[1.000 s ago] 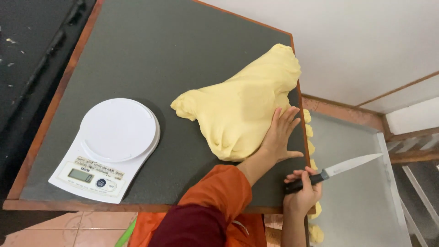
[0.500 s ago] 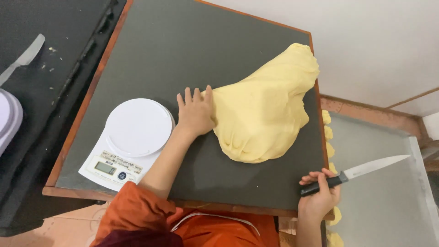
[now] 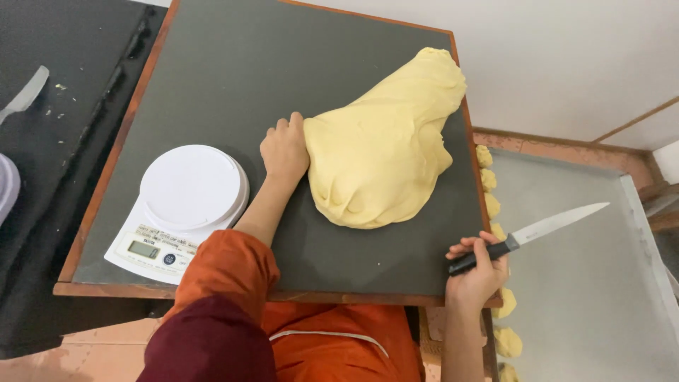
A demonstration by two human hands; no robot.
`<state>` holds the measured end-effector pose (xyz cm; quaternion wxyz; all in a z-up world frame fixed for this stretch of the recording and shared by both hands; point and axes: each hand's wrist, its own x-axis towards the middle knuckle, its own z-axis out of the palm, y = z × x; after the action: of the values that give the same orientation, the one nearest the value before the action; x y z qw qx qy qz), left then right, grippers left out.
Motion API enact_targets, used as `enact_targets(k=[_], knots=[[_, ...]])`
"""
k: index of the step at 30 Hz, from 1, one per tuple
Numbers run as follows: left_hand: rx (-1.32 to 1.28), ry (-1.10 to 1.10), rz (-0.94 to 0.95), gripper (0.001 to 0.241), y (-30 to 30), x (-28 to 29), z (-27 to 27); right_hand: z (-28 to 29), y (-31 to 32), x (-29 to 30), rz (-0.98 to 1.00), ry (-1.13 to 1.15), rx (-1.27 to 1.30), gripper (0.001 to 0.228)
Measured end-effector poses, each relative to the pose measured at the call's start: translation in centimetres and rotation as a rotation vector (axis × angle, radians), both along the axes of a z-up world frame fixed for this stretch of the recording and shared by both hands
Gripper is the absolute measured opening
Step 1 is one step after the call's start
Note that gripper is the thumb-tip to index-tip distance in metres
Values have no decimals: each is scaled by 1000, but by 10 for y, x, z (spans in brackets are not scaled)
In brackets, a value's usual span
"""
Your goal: Cutting a large mass of dough into smaller pieces and weighing each piece on a digital scale for consistency.
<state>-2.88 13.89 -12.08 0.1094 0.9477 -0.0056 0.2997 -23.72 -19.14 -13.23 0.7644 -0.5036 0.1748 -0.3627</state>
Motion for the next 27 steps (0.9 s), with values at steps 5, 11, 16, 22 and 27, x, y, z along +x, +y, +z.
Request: enact_targets(k=[5,11,16,22,27], knots=[[-61,48,-8,19,-3,4,-8,1,-1,0,31,-19,-1,11],[-262,215,-204,24,4,-161,29,2,-1,2,46,56,-49,13],[-81,-65,-324,44,22,-245,19,19,17,-4,-14,150,-94,10],[29,67,-255,88,40,-281,18,1,11,-4,-127,183,-348,10],[-122,-69,-123,78,134,-277,45,-9,15,-1,-359,12,-721,14]])
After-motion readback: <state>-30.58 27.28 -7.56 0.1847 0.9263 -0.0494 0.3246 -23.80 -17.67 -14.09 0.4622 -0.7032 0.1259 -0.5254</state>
